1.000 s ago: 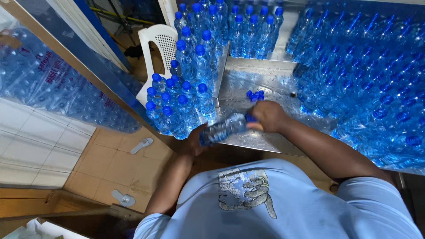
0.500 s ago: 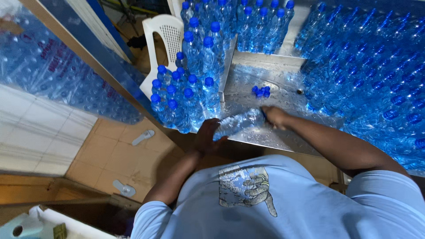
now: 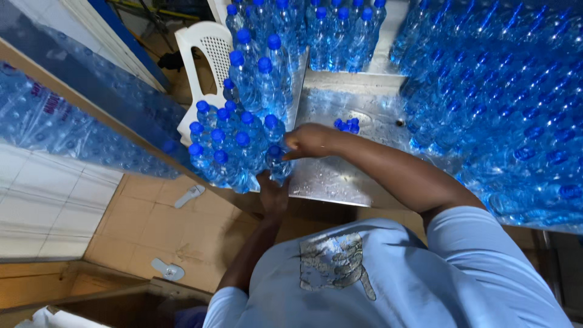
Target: The person repeatedly picks up plastic water bottles from a large pile on a metal table and wraps them in clear plastic film. They then place the wrapped bottles onto a white plastic chair to the left.
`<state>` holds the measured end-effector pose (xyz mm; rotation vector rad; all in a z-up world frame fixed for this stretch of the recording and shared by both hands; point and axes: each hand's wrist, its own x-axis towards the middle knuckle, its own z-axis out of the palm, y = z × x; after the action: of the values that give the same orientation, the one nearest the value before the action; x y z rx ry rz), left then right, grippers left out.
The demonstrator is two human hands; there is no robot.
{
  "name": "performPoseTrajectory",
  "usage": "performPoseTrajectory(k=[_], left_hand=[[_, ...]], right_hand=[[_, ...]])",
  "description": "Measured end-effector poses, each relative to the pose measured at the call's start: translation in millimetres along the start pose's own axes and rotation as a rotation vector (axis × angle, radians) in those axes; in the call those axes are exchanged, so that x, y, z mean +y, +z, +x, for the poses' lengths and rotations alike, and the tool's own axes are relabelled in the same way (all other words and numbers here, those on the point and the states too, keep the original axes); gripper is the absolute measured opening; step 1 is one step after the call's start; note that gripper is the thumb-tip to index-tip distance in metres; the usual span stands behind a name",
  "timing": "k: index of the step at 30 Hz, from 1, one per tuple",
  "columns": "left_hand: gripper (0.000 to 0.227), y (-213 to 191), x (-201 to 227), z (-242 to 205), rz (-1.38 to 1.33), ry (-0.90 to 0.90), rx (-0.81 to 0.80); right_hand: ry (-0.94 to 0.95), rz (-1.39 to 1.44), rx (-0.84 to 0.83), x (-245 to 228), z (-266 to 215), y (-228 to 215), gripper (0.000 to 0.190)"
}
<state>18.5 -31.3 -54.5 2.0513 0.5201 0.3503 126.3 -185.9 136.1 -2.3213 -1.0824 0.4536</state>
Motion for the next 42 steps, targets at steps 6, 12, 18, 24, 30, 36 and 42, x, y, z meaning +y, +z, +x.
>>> performPoseTrajectory(k=[6, 12, 18, 24, 30, 36, 42], left_hand=[[0.063, 15, -26, -4, 0.298, -0.007, 0.056], [0.067, 38, 12, -26, 0.714, 0.495, -0.468], [0.048, 73, 39, 22, 0.505, 0.859, -0.034], [0.056, 89, 50, 7, 0.411, 0.622, -0.357], [0.049, 91, 64, 11, 0.292, 0.686, -0.490], [0.044, 95, 73, 16, 0.360, 0.571, -0.470], [0.045, 99, 58, 19, 0.227, 0.453, -0.571]], right_hand=[[0.297, -0.333, 0.216, 128, -14, -19, 0.026], [0.303, -0.411, 0.159, 213, 12, 16, 0.040], [0.303, -0.190, 0.269, 254, 19, -10, 0.038], [0.676, 0.589, 1.080, 308, -29, -202, 0.053], [1.013, -0.199, 0.687, 333, -45, -261, 0.059], [0.897, -0.471, 0.521, 345, -36, -246, 0.044], [0.825, -0.334, 0.569, 298, -51, -174, 0.042]])
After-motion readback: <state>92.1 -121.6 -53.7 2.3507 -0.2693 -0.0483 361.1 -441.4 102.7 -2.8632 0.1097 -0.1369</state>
